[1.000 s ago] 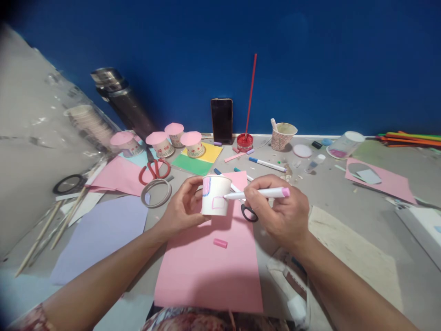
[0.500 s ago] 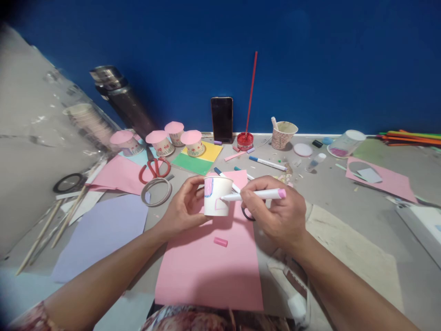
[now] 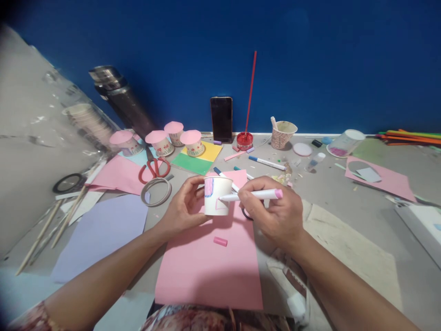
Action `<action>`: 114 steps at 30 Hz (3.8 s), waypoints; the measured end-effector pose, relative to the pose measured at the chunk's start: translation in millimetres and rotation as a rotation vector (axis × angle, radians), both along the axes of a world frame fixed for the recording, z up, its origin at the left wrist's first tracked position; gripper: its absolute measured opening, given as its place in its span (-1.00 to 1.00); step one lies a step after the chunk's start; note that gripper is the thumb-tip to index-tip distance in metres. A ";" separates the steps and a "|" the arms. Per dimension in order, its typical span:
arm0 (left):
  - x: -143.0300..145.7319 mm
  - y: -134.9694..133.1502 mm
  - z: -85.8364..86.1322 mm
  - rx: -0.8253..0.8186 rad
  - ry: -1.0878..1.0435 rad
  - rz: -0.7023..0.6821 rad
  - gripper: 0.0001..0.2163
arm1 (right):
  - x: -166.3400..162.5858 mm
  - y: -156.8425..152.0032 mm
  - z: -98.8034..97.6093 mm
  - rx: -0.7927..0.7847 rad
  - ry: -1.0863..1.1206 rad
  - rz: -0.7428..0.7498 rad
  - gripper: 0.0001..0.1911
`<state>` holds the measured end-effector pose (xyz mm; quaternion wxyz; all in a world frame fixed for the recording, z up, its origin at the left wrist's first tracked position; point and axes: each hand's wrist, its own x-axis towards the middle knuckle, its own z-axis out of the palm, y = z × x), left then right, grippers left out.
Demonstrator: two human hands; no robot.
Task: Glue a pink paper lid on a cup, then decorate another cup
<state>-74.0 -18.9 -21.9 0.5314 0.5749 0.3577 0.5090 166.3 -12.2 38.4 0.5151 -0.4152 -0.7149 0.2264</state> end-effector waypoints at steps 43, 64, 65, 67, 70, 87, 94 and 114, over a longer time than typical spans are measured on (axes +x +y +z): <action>-0.1 -0.6 -1.3 -0.010 -0.004 0.000 -0.34 | -0.6 -2.2 1.9 0.005 0.008 -0.028 -0.84; 0.4 -0.7 -1.3 0.021 0.024 -0.006 -0.35 | -0.6 -2.0 3.3 0.033 -0.032 0.000 -0.82; 0.2 -0.6 -1.3 0.022 0.021 -0.004 -0.34 | -0.7 -2.2 3.7 0.028 -0.023 0.000 -0.83; 0.1 -0.4 -1.3 0.027 0.016 0.002 -0.34 | -1.0 -2.6 4.3 0.014 -0.005 -0.008 -0.83; 0.6 -0.2 -0.8 0.028 0.022 0.009 -0.35 | -1.1 -2.7 4.5 -0.001 -0.010 -0.003 -0.83; -0.8 0.5 4.4 -0.112 -0.083 0.000 -0.34 | 1.7 -4.0 2.7 0.031 0.073 -0.016 -0.84; -0.2 2.8 4.0 -0.138 -0.134 -0.014 -0.32 | 0.5 -5.6 3.5 0.079 0.030 -0.019 -0.84; 0.3 -0.7 9.0 -0.157 -0.104 -0.003 -0.32 | 0.1 -2.9 2.9 0.127 -0.009 0.055 -0.82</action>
